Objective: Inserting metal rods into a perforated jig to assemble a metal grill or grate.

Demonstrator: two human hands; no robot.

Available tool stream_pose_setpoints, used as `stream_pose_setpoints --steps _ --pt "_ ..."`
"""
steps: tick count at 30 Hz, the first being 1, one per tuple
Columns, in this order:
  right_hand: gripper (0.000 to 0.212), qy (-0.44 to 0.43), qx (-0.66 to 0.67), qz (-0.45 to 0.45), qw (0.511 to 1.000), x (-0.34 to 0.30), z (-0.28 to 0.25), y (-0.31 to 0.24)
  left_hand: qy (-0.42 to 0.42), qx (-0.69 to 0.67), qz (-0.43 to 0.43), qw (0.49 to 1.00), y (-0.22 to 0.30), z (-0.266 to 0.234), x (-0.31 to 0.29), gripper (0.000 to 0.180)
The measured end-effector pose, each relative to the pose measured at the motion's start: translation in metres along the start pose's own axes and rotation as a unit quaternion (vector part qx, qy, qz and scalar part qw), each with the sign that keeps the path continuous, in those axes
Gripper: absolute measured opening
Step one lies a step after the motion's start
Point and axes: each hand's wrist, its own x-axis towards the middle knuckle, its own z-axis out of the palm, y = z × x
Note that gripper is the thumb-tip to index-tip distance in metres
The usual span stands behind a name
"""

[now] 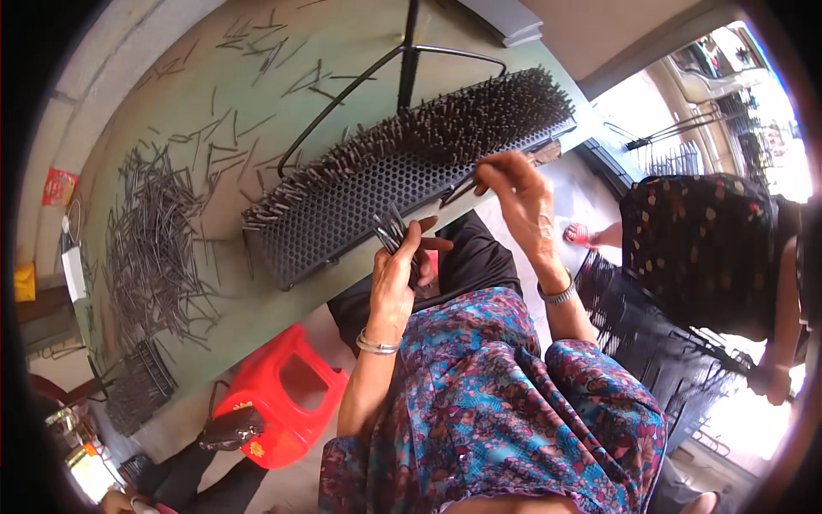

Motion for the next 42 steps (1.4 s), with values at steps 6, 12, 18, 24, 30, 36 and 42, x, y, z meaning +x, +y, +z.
stream_pose_setpoints --steps 6,12,18,24,30,36,42 --pt "0.010 0.045 -0.049 -0.070 0.995 0.027 0.027 -0.013 -0.020 -0.137 -0.012 0.990 -0.004 0.001 0.006 0.038" --pt "0.009 0.051 -0.049 -0.108 0.992 0.047 0.049 0.005 -0.039 -0.220 -0.025 0.974 -0.019 -0.004 0.011 0.040" --pt "0.009 0.052 -0.116 -0.162 0.979 0.052 0.062 0.013 -0.035 -0.254 -0.021 0.966 -0.024 -0.005 0.011 0.041" --pt "0.010 0.054 -0.165 -0.207 0.963 0.056 0.060 0.011 -0.003 -0.227 -0.010 0.974 -0.016 -0.001 0.004 0.039" --pt "0.010 0.051 -0.186 -0.178 0.965 0.051 0.060 0.010 0.011 -0.216 -0.009 0.976 -0.016 0.004 0.002 0.041" --pt "0.011 0.031 -0.195 -0.183 0.963 0.045 0.062 0.005 0.020 -0.212 -0.019 0.977 -0.010 0.002 -0.001 0.040" --pt "0.011 0.031 -0.236 -0.193 0.952 0.045 0.059 0.000 -0.001 -0.207 -0.022 0.978 -0.004 -0.001 0.003 0.042"
